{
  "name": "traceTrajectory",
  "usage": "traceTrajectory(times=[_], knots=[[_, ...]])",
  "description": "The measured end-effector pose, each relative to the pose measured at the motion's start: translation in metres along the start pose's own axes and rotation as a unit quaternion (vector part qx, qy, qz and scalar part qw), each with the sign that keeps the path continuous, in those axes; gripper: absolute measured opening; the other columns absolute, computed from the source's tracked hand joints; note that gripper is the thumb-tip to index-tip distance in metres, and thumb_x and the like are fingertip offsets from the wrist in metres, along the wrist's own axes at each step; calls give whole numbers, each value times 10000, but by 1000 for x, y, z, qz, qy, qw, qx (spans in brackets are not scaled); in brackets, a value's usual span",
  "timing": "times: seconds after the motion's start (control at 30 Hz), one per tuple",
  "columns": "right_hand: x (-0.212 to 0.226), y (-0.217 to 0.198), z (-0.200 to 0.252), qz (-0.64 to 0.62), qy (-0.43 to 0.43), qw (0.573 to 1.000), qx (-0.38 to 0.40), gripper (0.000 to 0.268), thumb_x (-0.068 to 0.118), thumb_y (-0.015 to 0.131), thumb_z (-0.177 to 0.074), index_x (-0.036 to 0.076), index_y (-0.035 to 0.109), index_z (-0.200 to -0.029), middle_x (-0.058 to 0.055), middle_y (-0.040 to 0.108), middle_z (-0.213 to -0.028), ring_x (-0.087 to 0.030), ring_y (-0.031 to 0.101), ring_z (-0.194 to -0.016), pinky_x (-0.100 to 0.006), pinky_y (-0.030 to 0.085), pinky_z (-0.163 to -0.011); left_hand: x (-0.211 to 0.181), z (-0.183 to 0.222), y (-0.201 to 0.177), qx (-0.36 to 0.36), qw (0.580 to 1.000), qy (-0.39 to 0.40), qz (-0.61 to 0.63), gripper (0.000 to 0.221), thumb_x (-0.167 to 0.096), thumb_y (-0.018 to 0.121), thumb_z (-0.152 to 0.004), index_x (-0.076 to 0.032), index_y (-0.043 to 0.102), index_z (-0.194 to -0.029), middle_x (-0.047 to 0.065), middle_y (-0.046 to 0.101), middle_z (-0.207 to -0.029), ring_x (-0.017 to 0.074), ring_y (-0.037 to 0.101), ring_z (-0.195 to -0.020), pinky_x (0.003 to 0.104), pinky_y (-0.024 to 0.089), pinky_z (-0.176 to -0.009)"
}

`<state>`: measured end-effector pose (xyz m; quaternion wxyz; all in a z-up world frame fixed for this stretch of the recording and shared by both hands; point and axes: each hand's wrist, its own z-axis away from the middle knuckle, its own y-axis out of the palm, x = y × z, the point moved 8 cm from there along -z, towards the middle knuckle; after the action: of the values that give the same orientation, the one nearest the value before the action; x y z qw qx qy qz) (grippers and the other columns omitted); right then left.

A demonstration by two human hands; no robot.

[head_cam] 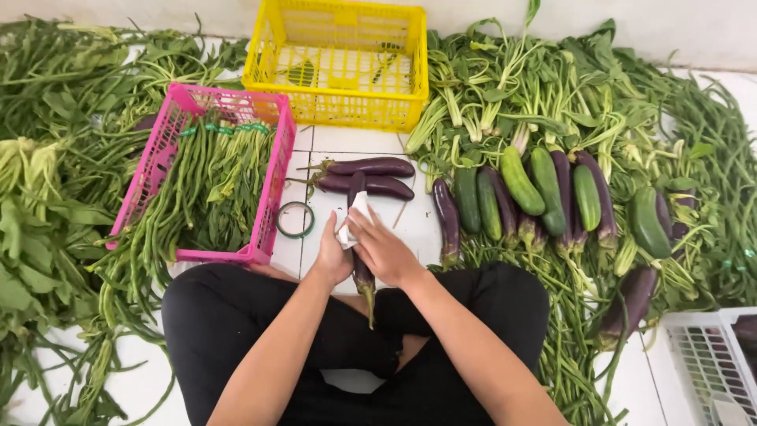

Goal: Cleaning and sorting eggplants by wiping them with a cloth and trimming stems with scissors while sitting on the floor.

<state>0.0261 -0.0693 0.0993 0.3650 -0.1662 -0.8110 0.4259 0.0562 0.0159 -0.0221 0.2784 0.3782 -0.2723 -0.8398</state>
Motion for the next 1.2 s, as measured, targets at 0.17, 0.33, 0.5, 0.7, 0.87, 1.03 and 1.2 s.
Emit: traceTrajectory(times=[0.17,0.33,0.5,0.7,0.87,1.03,1.2], knots=[[-36,-11,3,63,85,993,-59,584,345,542,-1024,31,424,-1502,-204,407,-1574,-469,305,-1467,-531,251,-1238,22,-18,-5,75,981,4,-181,846,-772,224,-980,-117,606,-1354,173,670,-999,307,681,-828,399,613,-724],[-48,-6,10,78,179,981,-14,597,488,468,-1040,111,424,-1501,-159,362,-1609,-516,217,-1484,-590,244,-1212,24,-17,-1,113,966,21,-229,954,-813,102,-953,-74,587,-1313,180,593,-845,317,671,-691,403,625,-569],[4,11,15,75,28,997,24,552,505,440,-1040,79,533,-1379,-118,495,-1508,-443,311,-1482,-524,324,-1201,20,-45,-39,28,987,25,-157,1065,-888,69,-895,-109,573,-1418,174,683,-1245,324,653,-1060,432,543,-1005],[-53,4,10,111,158,981,22,518,539,401,-1054,133,628,-1283,-94,589,-1374,-404,327,-1491,-579,322,-1173,24,2,17,52,950,-7,-307,980,-870,186,-920,-32,694,-952,159,649,-700,285,701,-660,369,630,-653],[-106,-1,29,125,303,945,9,561,625,311,-1045,188,550,-1302,-49,528,-1415,-341,293,-1512,-594,175,-1230,40,-7,16,147,962,-10,-232,753,-768,267,-985,-166,595,-1297,144,592,-755,294,684,-632,383,623,-514],[-52,-15,23,69,287,955,42,621,578,281,-1076,144,397,-1505,-109,337,-1603,-409,87,-1556,-679,62,-1213,26,10,22,139,977,-9,-159,836,-797,278,-951,-161,446,-1468,159,525,-888,331,661,-669,432,651,-540],[-18,-9,15,-17,214,975,61,667,612,287,-1060,167,327,-1556,-65,183,-1695,-416,10,-1557,-715,18,-1188,26,-11,10,126,992,26,-13,891,-796,310,-952,-101,486,-1480,203,640,-1273,355,686,-1038,481,615,-901]])
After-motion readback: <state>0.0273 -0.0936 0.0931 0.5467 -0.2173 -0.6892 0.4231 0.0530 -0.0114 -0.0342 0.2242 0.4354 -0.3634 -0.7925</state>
